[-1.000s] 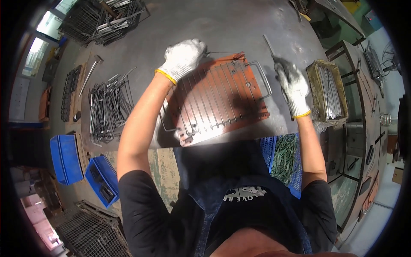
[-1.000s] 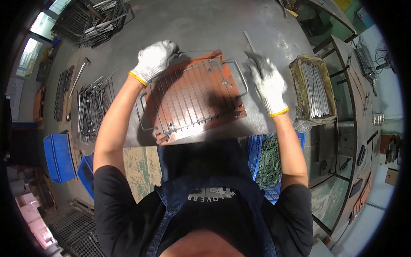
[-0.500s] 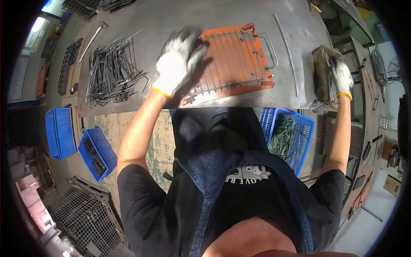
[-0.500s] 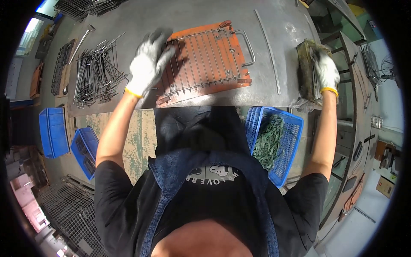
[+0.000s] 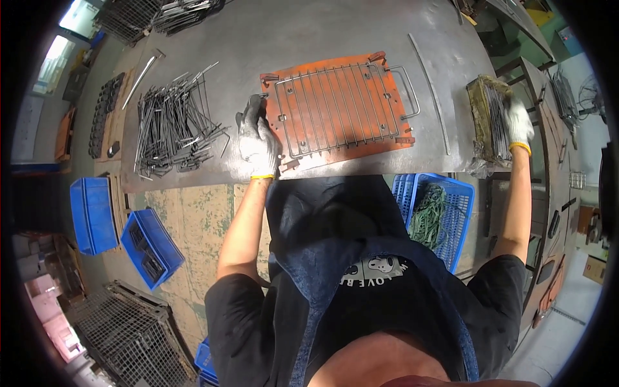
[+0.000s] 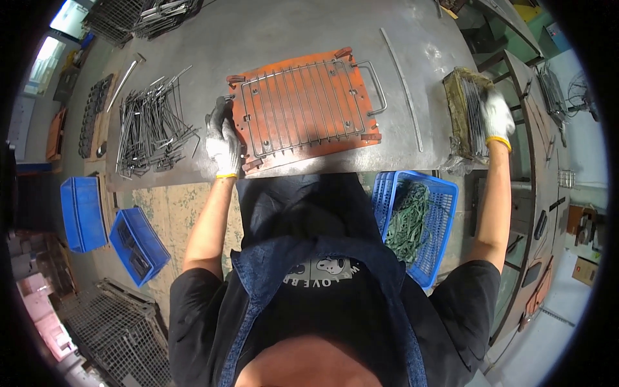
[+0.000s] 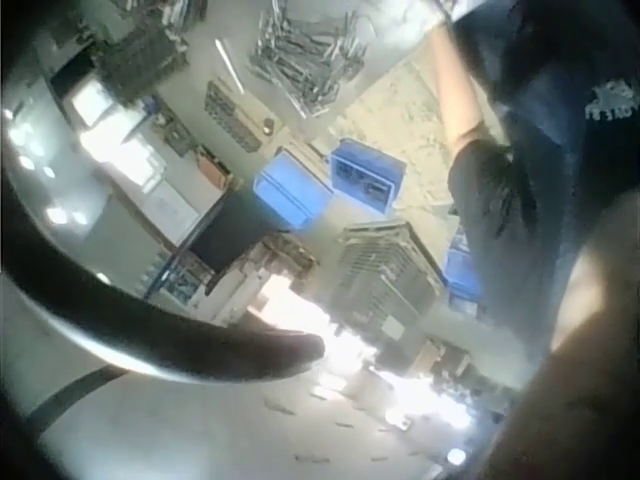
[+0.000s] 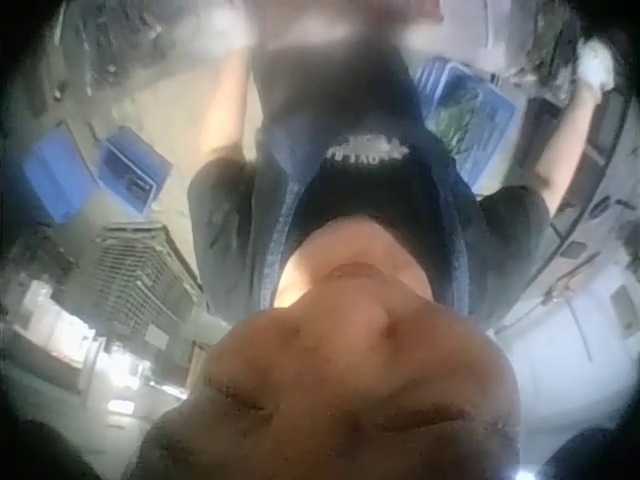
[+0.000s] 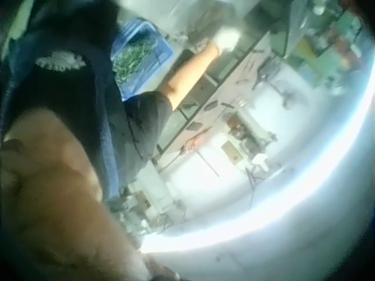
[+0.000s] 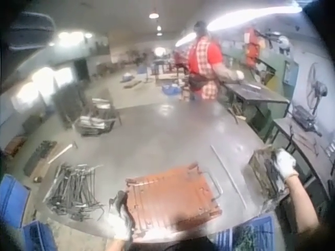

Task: The person assembles metal frames using a metal frame jig and metal rods, wearing gloves.

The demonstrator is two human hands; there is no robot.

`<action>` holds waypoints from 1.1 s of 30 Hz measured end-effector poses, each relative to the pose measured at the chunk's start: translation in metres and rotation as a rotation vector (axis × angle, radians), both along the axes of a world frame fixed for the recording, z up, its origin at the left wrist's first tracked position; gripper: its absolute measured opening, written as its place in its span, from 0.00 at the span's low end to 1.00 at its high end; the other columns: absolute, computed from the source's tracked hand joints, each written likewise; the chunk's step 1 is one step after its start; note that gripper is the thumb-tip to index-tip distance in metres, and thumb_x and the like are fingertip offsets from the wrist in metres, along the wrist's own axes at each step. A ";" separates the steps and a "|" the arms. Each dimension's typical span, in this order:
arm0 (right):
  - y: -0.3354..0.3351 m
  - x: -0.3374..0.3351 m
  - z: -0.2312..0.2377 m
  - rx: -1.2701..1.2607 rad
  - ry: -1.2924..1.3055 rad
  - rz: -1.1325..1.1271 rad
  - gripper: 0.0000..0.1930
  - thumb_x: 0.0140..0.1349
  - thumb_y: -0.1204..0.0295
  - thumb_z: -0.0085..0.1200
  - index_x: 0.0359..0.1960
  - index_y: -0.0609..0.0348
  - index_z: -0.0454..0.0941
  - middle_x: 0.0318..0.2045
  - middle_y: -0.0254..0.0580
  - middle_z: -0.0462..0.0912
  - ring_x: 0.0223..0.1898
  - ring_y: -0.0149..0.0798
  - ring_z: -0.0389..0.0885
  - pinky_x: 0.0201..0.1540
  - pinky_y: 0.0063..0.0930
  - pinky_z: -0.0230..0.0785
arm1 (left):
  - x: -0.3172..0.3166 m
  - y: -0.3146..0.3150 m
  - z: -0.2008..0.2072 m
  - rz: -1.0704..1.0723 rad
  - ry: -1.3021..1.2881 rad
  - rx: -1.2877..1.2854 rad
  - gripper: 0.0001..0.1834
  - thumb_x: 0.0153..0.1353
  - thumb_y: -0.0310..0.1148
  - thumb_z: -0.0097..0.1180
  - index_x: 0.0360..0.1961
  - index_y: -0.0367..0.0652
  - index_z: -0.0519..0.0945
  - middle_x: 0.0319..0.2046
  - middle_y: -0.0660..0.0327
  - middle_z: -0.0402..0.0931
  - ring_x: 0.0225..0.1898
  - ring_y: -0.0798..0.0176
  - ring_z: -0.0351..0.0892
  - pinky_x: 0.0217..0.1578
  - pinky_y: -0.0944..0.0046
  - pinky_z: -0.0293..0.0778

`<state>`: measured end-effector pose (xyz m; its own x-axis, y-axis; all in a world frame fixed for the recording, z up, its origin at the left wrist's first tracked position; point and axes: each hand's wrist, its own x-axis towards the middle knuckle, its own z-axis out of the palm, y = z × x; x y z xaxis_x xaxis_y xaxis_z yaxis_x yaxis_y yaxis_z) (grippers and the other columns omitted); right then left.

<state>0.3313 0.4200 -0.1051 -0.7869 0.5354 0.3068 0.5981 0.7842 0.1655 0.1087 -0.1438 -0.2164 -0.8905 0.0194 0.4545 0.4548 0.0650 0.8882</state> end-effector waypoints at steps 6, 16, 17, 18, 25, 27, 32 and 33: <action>-0.201 -0.138 0.009 -0.555 0.144 0.432 0.18 0.68 0.59 0.37 0.52 0.45 0.76 0.45 0.51 0.78 0.41 0.50 0.81 0.42 0.38 0.74 | -0.008 0.015 0.003 0.002 0.023 0.054 0.17 0.63 0.17 0.39 0.51 0.35 0.74 0.52 0.52 0.74 0.53 0.59 0.75 0.56 0.63 0.69; -0.299 -0.227 -0.050 -0.288 -0.004 0.659 0.20 0.65 0.69 0.37 0.57 0.39 0.71 0.41 0.45 0.76 0.43 0.46 0.78 0.41 0.40 0.72 | -0.027 0.017 -0.012 0.058 -0.007 0.017 0.15 0.63 0.18 0.42 0.48 0.37 0.78 0.50 0.54 0.77 0.50 0.63 0.77 0.55 0.63 0.69; -0.299 -0.228 -0.053 -0.289 -0.007 0.658 0.20 0.65 0.69 0.37 0.57 0.39 0.71 0.41 0.45 0.76 0.43 0.46 0.78 0.41 0.40 0.72 | -0.027 0.016 -0.011 0.052 -0.014 0.033 0.15 0.64 0.18 0.42 0.48 0.36 0.77 0.50 0.53 0.77 0.50 0.62 0.77 0.56 0.62 0.68; -0.298 -0.228 -0.055 -0.283 -0.001 0.687 0.19 0.65 0.69 0.36 0.56 0.40 0.72 0.41 0.45 0.76 0.43 0.46 0.78 0.42 0.39 0.72 | -0.028 0.016 -0.011 0.045 -0.021 0.050 0.15 0.64 0.19 0.42 0.49 0.35 0.77 0.51 0.52 0.76 0.50 0.60 0.77 0.57 0.62 0.68; -0.307 -0.233 -0.038 -0.335 -0.018 0.718 0.19 0.66 0.68 0.37 0.56 0.42 0.72 0.46 0.44 0.76 0.46 0.48 0.78 0.45 0.41 0.72 | -0.029 0.019 -0.015 -0.040 -0.080 0.298 0.13 0.66 0.21 0.43 0.49 0.31 0.75 0.53 0.48 0.73 0.55 0.56 0.73 0.62 0.58 0.65; -0.308 -0.241 -0.046 -0.311 0.021 0.729 0.19 0.66 0.68 0.37 0.56 0.42 0.72 0.49 0.44 0.75 0.48 0.49 0.77 0.47 0.41 0.72 | -0.034 0.022 -0.019 -0.102 -0.073 0.415 0.13 0.66 0.21 0.43 0.50 0.31 0.74 0.54 0.48 0.72 0.58 0.56 0.71 0.63 0.57 0.64; -0.313 -0.239 -0.048 -0.361 -0.046 0.704 0.19 0.66 0.69 0.36 0.57 0.43 0.71 0.58 0.45 0.71 0.54 0.50 0.74 0.55 0.41 0.68 | -0.030 0.024 -0.023 -0.080 -0.085 0.321 0.14 0.67 0.23 0.42 0.51 0.31 0.73 0.55 0.47 0.70 0.60 0.55 0.68 0.65 0.56 0.61; -0.316 -0.237 -0.039 -0.404 -0.099 0.692 0.19 0.65 0.71 0.36 0.57 0.44 0.71 0.59 0.45 0.70 0.54 0.50 0.74 0.55 0.41 0.68 | -0.030 0.023 -0.024 -0.102 -0.067 0.377 0.14 0.67 0.23 0.42 0.51 0.31 0.73 0.55 0.47 0.70 0.60 0.55 0.68 0.65 0.56 0.61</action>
